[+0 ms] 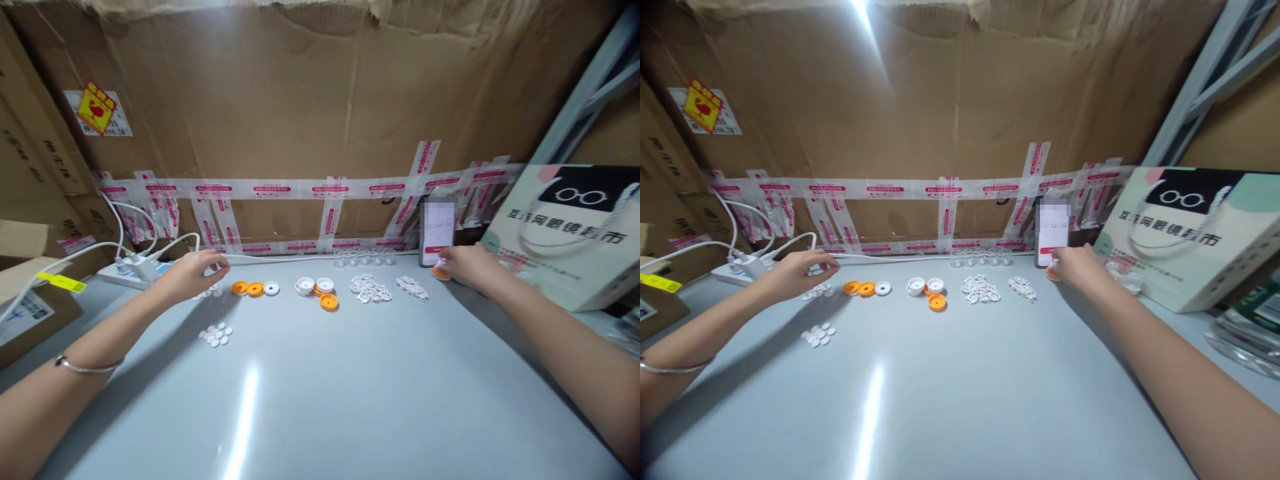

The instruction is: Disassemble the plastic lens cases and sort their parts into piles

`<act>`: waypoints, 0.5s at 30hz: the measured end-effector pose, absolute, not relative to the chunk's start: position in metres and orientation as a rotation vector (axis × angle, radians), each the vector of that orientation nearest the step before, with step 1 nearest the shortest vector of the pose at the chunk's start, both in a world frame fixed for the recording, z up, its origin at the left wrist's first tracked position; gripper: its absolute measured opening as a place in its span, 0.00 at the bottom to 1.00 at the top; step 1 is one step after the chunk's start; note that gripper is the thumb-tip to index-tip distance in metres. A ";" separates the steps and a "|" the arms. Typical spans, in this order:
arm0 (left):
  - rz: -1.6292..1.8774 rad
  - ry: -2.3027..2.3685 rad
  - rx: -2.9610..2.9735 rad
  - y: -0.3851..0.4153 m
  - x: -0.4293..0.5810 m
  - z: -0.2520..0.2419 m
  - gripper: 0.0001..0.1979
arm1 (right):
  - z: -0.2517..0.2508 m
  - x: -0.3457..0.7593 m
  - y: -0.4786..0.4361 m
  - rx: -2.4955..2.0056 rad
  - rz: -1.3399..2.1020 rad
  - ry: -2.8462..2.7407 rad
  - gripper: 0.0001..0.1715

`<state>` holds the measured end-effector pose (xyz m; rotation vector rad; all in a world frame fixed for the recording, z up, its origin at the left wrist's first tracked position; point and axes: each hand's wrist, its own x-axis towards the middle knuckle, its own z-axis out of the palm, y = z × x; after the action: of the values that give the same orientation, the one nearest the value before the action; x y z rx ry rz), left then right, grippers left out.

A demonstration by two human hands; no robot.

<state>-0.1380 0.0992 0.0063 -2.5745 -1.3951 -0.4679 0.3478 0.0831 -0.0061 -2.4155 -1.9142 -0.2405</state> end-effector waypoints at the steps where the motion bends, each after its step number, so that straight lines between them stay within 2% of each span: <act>1: -0.540 -1.366 -2.543 0.096 -0.135 0.008 0.16 | -0.001 0.344 0.081 -2.424 -0.257 -1.911 0.12; 4: -0.818 -1.266 -2.421 0.081 -0.118 0.014 0.14 | 0.012 0.325 0.070 -2.286 -0.335 -1.857 0.15; 6: -0.956 -1.178 -2.396 0.066 -0.101 0.015 0.13 | 0.014 0.304 0.059 -1.935 -0.327 -1.820 0.16; 8: -0.991 -1.106 -2.440 0.050 -0.081 0.011 0.11 | 0.008 0.274 0.046 -1.513 -0.191 -1.835 0.16; 10: -0.945 -1.051 -2.553 0.033 -0.061 0.003 0.11 | -0.002 0.242 0.032 -1.300 0.020 -1.935 0.15; 11: -0.905 -1.035 -2.649 0.025 -0.052 -0.001 0.12 | -0.009 0.226 0.026 -1.236 0.107 -1.991 0.14; 15: -0.662 -1.206 -3.082 0.004 -0.019 -0.019 0.32 | -0.032 0.184 0.008 -1.130 0.522 -2.080 0.13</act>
<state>-0.0190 0.0036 -0.0187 -3.0819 -1.2060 -0.6618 0.1840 0.0084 -0.0322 -1.1296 -2.0798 0.5220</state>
